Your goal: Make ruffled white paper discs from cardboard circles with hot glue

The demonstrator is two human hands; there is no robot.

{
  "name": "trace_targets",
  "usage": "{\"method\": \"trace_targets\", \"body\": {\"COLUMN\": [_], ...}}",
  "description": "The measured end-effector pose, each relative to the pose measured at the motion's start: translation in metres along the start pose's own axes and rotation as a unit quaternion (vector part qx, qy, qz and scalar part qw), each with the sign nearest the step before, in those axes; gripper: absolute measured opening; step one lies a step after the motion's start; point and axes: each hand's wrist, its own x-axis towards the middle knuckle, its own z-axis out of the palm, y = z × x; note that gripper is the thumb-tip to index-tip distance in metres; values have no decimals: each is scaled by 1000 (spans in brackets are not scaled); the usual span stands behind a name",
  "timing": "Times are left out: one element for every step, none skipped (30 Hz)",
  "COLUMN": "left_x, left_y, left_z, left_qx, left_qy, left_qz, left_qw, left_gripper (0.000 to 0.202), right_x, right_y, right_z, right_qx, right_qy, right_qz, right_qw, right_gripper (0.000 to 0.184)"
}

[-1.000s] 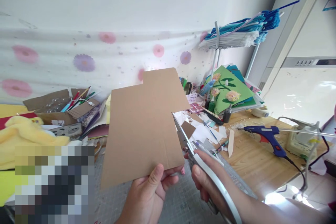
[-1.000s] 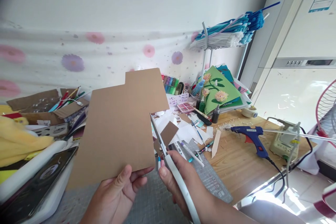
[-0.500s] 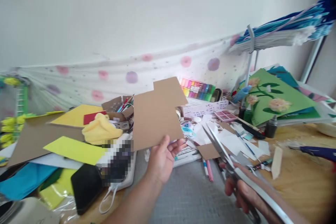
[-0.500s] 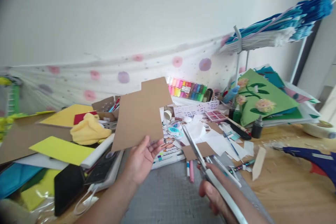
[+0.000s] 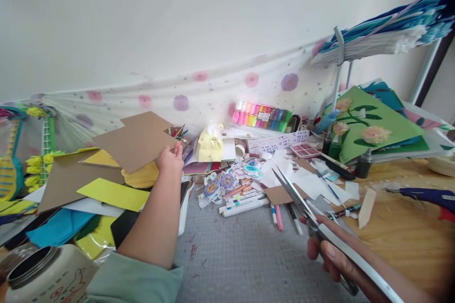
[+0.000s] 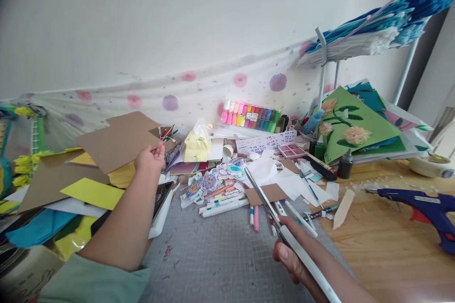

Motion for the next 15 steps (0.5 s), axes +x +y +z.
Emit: {"method": "trace_targets", "body": {"left_x": [6,12,17,22,26,30,32,34,33,30,25,16,4,-11,-29], "left_y": [3,7,11,16,21,27,33,37,39,39,34,26,13,-2,-20], "left_z": [-1,-3,-6,-9,-11,-13,-15,-15,-14,-11,-8,-4,0,4,7], "left_qx": [15,33,53,75,99,125,154,183,214,246,279,312,344,377,409], "left_qy": [11,21,31,35,34,30,23,11,-6,-29,-58,-94,-137,-185,-240], "left_qz": [11,21,30,36,37,37,39,41,45,49,55,60,66,74,84], "left_qw": [1000,999,998,996,994,991,987,982,976,968,957,944,926,905,877], "left_gripper": [34,34,35,34,34,34,34,34,34,33,32,33,34,33,33], "right_x": [-1,-1,-1,-1,-1,-1,-1,-2,-2,-2,-1,-1,0,1,1], "right_y": [0,1,3,5,7,9,11,12,12,12,11,10,8,5,2], "right_z": [-1,-3,-5,-8,-10,-12,-13,-13,-14,-14,-15,-16,-17,-19,-21], "right_qx": [6,5,0,-5,-6,-3,1,5,10,16,22,26,31,35,38], "right_qy": [-4,-7,-10,-13,-13,-12,-11,-8,-5,-1,2,9,18,29,40], "right_qz": [10,14,17,21,25,29,29,28,28,27,26,26,27,28,26], "right_qw": [1000,1000,1000,1000,1000,1000,1000,1000,1000,999,999,999,999,999,998], "right_gripper": [54,56,58,59,59,60,60,60,61,63,65,67,68,68,67]}}
